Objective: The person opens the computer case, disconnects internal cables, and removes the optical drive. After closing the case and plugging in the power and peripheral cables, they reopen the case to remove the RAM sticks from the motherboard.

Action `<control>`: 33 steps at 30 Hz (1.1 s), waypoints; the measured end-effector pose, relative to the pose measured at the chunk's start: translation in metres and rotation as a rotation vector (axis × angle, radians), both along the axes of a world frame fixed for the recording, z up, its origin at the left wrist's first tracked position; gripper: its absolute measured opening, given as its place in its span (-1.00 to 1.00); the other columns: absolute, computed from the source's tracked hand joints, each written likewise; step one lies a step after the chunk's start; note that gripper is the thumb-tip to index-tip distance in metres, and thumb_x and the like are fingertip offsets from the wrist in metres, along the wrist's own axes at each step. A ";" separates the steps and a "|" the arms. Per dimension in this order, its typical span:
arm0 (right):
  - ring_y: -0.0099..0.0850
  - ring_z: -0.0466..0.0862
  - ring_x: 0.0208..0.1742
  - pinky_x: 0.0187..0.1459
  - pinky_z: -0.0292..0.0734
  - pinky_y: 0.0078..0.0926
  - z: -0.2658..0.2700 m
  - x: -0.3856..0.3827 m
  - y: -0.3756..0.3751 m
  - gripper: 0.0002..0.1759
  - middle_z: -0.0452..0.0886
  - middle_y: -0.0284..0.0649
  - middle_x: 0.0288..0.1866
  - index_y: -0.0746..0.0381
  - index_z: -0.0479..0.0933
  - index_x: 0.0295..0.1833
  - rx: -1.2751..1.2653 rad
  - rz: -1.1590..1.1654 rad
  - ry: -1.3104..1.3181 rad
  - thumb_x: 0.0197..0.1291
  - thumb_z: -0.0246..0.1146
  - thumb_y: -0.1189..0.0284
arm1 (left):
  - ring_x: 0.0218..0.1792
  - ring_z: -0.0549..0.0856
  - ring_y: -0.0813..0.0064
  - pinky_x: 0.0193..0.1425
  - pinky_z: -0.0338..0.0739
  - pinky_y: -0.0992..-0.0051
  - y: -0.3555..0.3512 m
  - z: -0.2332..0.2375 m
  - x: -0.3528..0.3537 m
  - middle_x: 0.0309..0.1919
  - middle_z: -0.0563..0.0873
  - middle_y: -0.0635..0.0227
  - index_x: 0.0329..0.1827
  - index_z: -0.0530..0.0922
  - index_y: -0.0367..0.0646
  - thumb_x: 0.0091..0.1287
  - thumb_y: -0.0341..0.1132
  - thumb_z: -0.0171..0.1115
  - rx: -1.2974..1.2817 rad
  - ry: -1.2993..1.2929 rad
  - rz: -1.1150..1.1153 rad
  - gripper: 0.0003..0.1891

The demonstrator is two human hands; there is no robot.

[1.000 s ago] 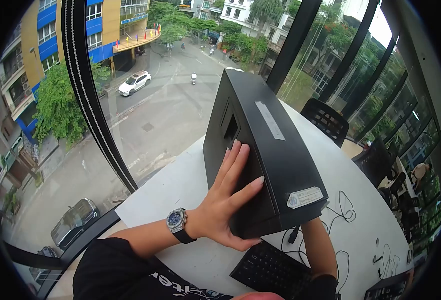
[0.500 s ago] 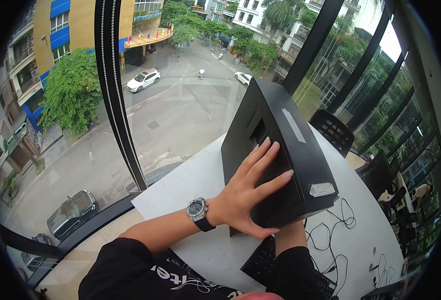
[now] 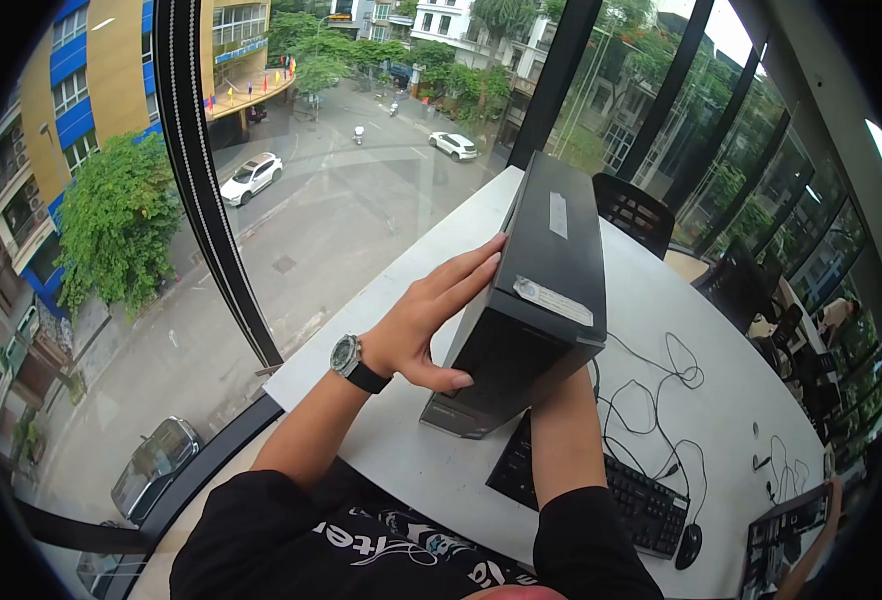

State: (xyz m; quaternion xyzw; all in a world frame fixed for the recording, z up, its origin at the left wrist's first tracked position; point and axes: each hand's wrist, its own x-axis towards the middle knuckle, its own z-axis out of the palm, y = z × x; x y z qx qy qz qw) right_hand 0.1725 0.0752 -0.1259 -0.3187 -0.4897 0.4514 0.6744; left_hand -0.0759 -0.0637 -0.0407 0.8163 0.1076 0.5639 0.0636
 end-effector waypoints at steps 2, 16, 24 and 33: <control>-0.32 0.65 0.21 0.22 0.57 -0.35 0.013 0.003 0.034 -0.23 0.62 -0.07 0.22 0.34 0.47 0.35 0.005 0.044 0.039 0.58 -0.11 -0.17 | 0.56 0.36 -0.17 0.58 0.29 0.11 -0.005 -0.007 -0.004 0.61 0.26 -0.22 0.67 0.20 -0.29 0.20 0.22 0.31 -0.040 0.027 0.003 0.07; -0.46 0.57 -0.21 -0.08 0.48 -0.44 0.029 0.006 0.054 -0.21 0.63 -0.24 -0.27 0.40 0.64 -0.10 -0.140 -0.157 0.081 0.54 -0.05 -0.20 | 0.55 0.18 -0.10 0.61 0.10 0.06 -0.086 -0.051 0.086 0.56 0.09 -0.20 0.68 -0.23 -0.45 -0.20 0.08 0.79 -0.226 -0.267 0.846 0.58; -0.49 0.50 -0.30 -0.17 0.40 -0.40 0.039 0.055 -0.012 -0.39 0.59 -0.28 -0.39 0.44 0.63 -0.24 -0.194 -0.261 -0.156 0.54 0.07 0.05 | 0.55 0.32 0.12 0.61 0.19 0.18 -0.014 -0.060 -0.026 0.59 0.23 0.03 0.75 -0.11 -0.21 0.07 0.20 0.52 -0.383 -0.428 0.440 0.32; -0.37 0.66 0.21 0.25 0.56 -0.35 0.038 0.077 0.032 -0.39 0.69 -0.19 0.19 0.29 0.53 0.38 -0.162 0.224 -0.332 0.52 0.10 0.01 | 0.55 0.32 0.17 0.64 0.11 0.23 -0.046 -0.065 0.025 0.55 0.32 0.09 0.71 0.04 -0.25 0.39 0.18 0.33 -0.540 -0.622 0.601 0.02</control>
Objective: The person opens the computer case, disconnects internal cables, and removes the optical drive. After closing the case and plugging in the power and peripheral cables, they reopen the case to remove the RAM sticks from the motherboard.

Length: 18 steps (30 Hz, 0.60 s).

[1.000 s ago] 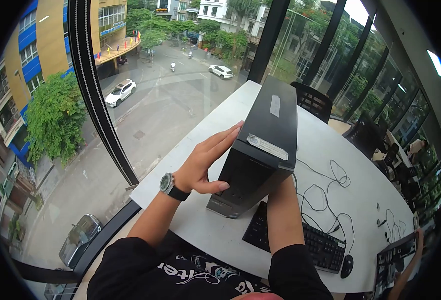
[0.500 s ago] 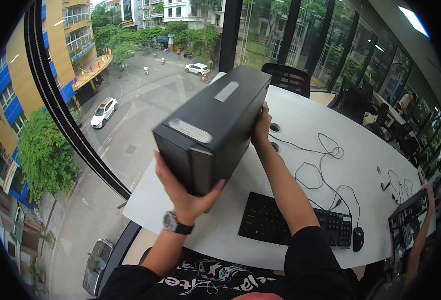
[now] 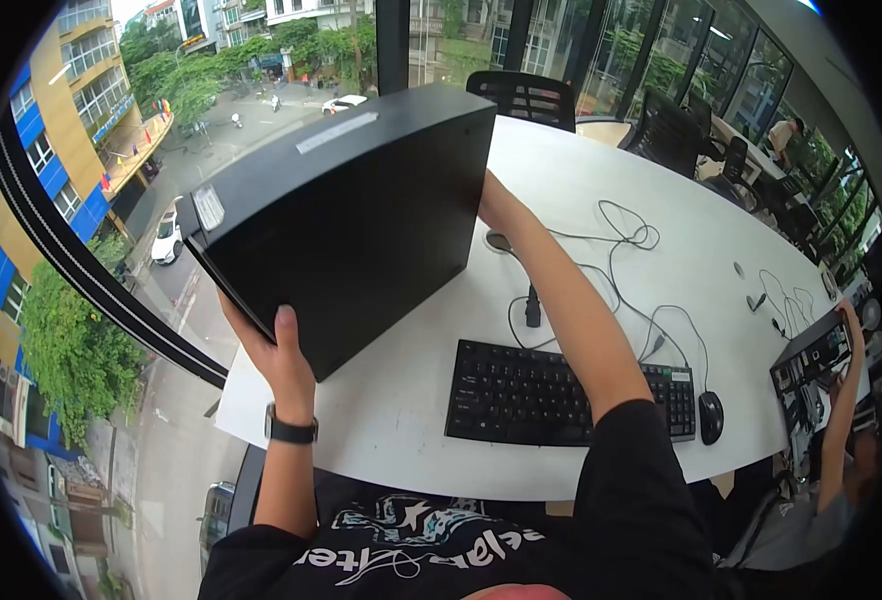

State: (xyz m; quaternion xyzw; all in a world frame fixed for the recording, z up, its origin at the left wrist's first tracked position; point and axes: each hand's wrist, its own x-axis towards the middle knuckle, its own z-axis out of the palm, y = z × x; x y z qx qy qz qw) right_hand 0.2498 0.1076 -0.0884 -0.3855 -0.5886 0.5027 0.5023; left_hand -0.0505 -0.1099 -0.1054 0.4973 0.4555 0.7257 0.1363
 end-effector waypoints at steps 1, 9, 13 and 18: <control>-0.35 0.61 0.31 0.35 0.50 -0.32 -0.006 -0.003 -0.001 -0.35 0.63 -0.18 0.28 0.27 0.45 0.45 -0.082 0.072 0.118 0.51 0.10 0.00 | 0.54 0.32 0.19 0.63 0.13 0.24 0.004 -0.002 -0.003 0.54 0.32 0.09 0.69 0.06 -0.25 0.40 0.17 0.33 0.037 0.008 0.009 0.00; -0.44 0.64 0.13 0.23 0.53 -0.47 0.028 0.007 -0.091 -0.38 0.64 -0.17 0.11 0.33 0.48 0.35 -0.191 -0.192 -0.107 0.60 -0.11 0.03 | 0.38 0.52 0.28 0.52 0.33 0.31 0.078 -0.006 -0.039 0.37 0.54 0.13 0.55 0.31 -0.32 0.46 0.11 0.24 0.108 -0.078 -0.291 -0.20; -0.47 0.64 0.13 0.25 0.51 -0.48 0.024 0.019 -0.110 -0.40 0.64 -0.19 0.10 0.34 0.45 0.39 -0.080 -0.349 -0.275 0.63 -0.15 0.07 | 0.35 0.55 0.31 0.49 0.35 0.32 0.147 -0.019 -0.054 0.33 0.58 0.14 0.51 0.34 -0.33 0.47 0.10 0.20 0.006 -0.157 -0.566 -0.24; -0.44 0.64 0.15 0.25 0.51 -0.45 0.010 0.061 -0.105 -0.57 0.69 -0.19 0.13 0.30 0.58 0.28 0.069 -0.091 -0.192 0.65 -0.10 0.30 | 0.31 0.60 0.31 0.43 0.46 0.32 0.187 -0.037 -0.069 0.33 0.59 0.16 0.51 0.35 -0.30 0.48 0.17 0.14 -0.026 -0.202 -0.653 -0.23</control>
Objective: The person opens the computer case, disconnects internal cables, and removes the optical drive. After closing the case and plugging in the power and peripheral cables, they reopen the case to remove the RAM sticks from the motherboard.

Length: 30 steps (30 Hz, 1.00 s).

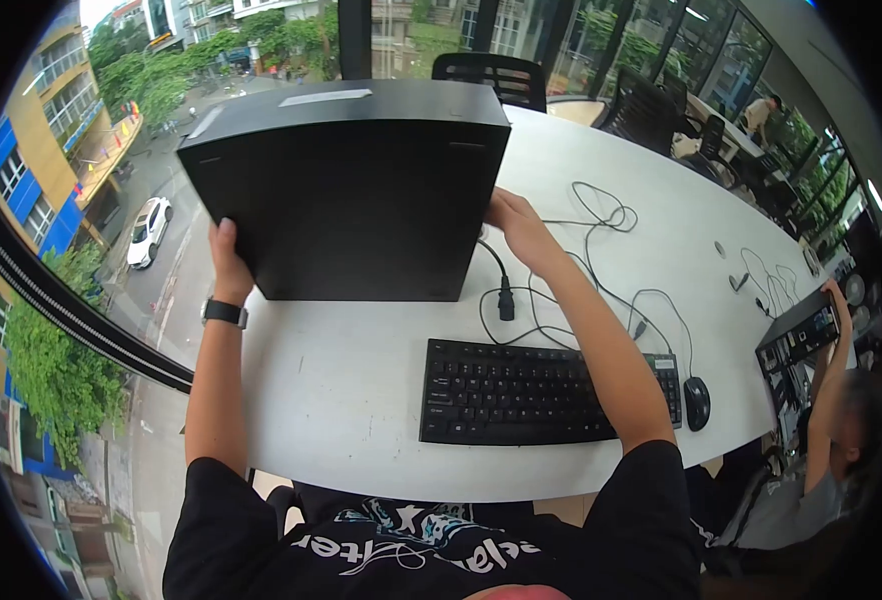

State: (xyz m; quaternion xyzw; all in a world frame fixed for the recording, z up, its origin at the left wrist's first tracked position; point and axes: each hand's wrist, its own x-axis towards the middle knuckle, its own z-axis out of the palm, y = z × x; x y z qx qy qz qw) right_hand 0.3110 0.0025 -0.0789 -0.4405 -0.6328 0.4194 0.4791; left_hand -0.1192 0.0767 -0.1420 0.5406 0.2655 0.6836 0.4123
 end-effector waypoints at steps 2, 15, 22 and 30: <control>-0.36 0.66 0.18 0.27 0.51 -0.42 0.006 0.017 -0.018 -0.67 0.72 -0.19 0.17 0.28 0.63 0.21 0.015 -0.113 -0.266 0.56 0.02 0.46 | 0.28 0.61 0.33 0.41 0.47 0.33 -0.001 -0.002 -0.002 0.29 0.61 0.18 0.48 0.39 -0.30 0.46 0.24 0.15 0.031 0.033 0.039 -0.20; -0.29 0.38 0.59 0.68 0.08 -0.09 -0.022 0.055 -0.045 -0.67 0.69 -0.34 0.31 0.07 0.75 0.04 0.374 0.291 -1.093 0.19 0.34 0.60 | 0.39 0.54 0.27 0.53 0.38 0.26 0.041 -0.019 -0.026 0.41 0.55 0.27 0.53 0.38 -0.17 0.53 0.28 0.03 -0.059 -0.023 0.030 -0.24; -0.34 0.63 0.19 0.63 0.19 -0.09 -0.036 0.062 -0.035 -0.76 0.76 -0.36 -0.06 0.11 0.74 -0.02 0.609 0.204 -0.959 0.21 0.44 0.32 | 0.43 0.51 0.23 0.55 0.36 0.20 0.033 -0.011 -0.016 0.47 0.50 0.27 0.59 0.32 -0.13 0.58 0.27 -0.07 -0.085 -0.087 0.147 -0.25; -0.31 0.59 -0.05 0.51 0.32 -0.17 -0.030 0.066 -0.037 -0.76 0.67 -0.27 -0.38 0.20 0.76 -0.17 0.659 0.067 -0.914 0.22 0.46 0.25 | 0.40 0.51 0.20 0.50 0.40 0.17 0.029 -0.003 -0.017 0.44 0.50 0.23 0.57 0.33 -0.13 0.49 0.37 0.01 -0.108 -0.108 0.160 -0.17</control>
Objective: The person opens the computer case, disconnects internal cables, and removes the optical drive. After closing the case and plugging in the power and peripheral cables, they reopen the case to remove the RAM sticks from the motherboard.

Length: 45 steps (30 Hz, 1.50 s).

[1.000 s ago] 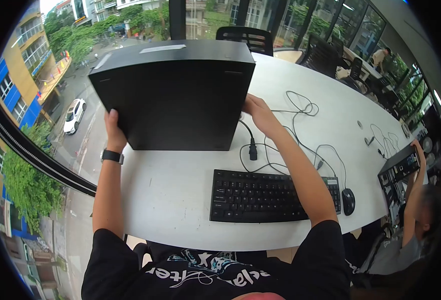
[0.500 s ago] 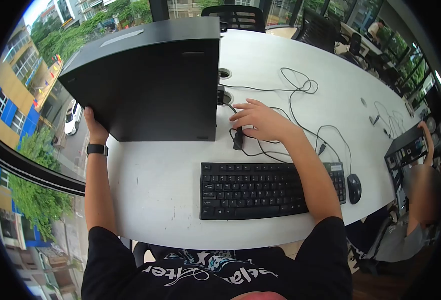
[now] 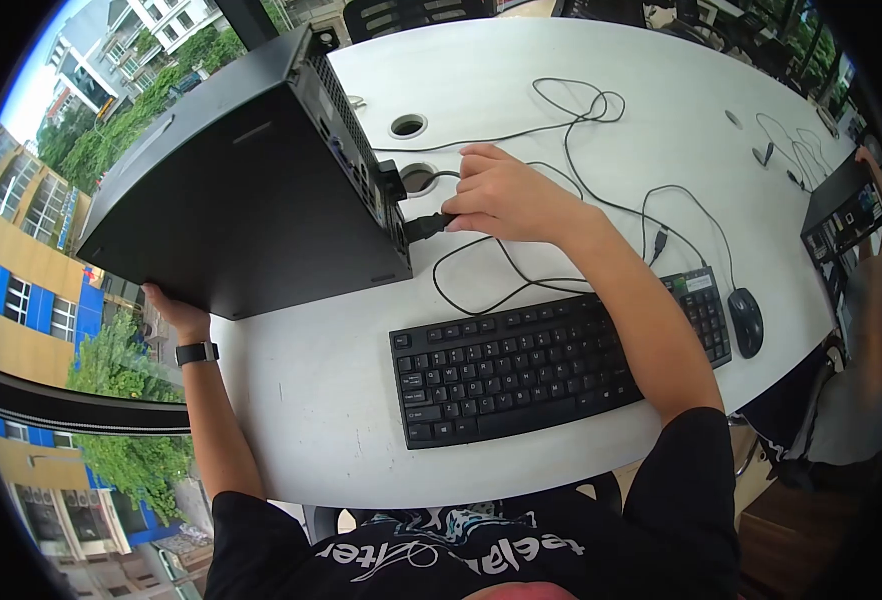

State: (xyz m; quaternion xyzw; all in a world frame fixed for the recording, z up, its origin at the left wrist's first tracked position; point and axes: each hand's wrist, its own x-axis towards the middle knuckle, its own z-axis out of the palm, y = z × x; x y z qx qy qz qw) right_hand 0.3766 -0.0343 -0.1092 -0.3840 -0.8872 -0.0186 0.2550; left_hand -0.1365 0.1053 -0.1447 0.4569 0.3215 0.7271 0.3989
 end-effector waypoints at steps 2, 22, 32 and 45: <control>-0.28 0.55 -0.02 0.36 0.38 -0.30 -0.004 -0.004 0.000 -0.77 0.63 -0.28 -0.39 0.19 0.75 -0.31 0.013 0.043 0.011 0.23 0.44 0.24 | 0.43 0.48 0.16 0.53 0.36 0.14 -0.002 0.003 0.004 0.47 0.47 0.22 0.58 0.32 -0.11 0.48 0.39 0.00 0.005 0.019 0.013 -0.15; -0.24 0.56 -0.10 0.26 0.40 -0.28 -0.027 -0.036 -0.004 -0.83 0.67 -0.23 -0.38 0.30 0.72 -0.24 -0.069 -0.002 0.176 0.25 0.42 0.39 | 0.41 0.51 0.15 0.50 0.42 0.11 -0.015 0.016 0.022 0.44 0.50 0.23 0.57 0.35 -0.05 0.50 0.35 -0.04 -0.046 -0.054 0.102 -0.21; -0.12 0.65 0.00 0.11 0.52 -0.17 0.034 0.001 -0.060 -0.72 0.70 -0.16 -0.20 0.25 0.71 -0.12 0.054 -0.353 0.049 0.33 0.38 0.22 | 0.42 0.53 0.22 0.56 0.36 0.21 0.034 -0.016 -0.016 0.44 0.53 0.24 0.58 0.35 -0.12 0.51 0.30 0.02 -0.050 -0.052 -0.110 -0.21; -0.07 0.81 -0.10 -0.02 0.68 -0.11 -0.005 0.122 -0.150 -0.44 0.80 0.02 -0.26 0.29 0.76 -0.28 -0.494 -1.407 -0.246 0.17 0.36 -0.07 | 0.29 0.60 0.31 0.43 0.46 0.28 0.044 -0.026 -0.020 0.26 0.63 0.25 0.41 0.47 -0.21 0.39 0.38 0.15 0.012 0.032 -0.244 -0.17</control>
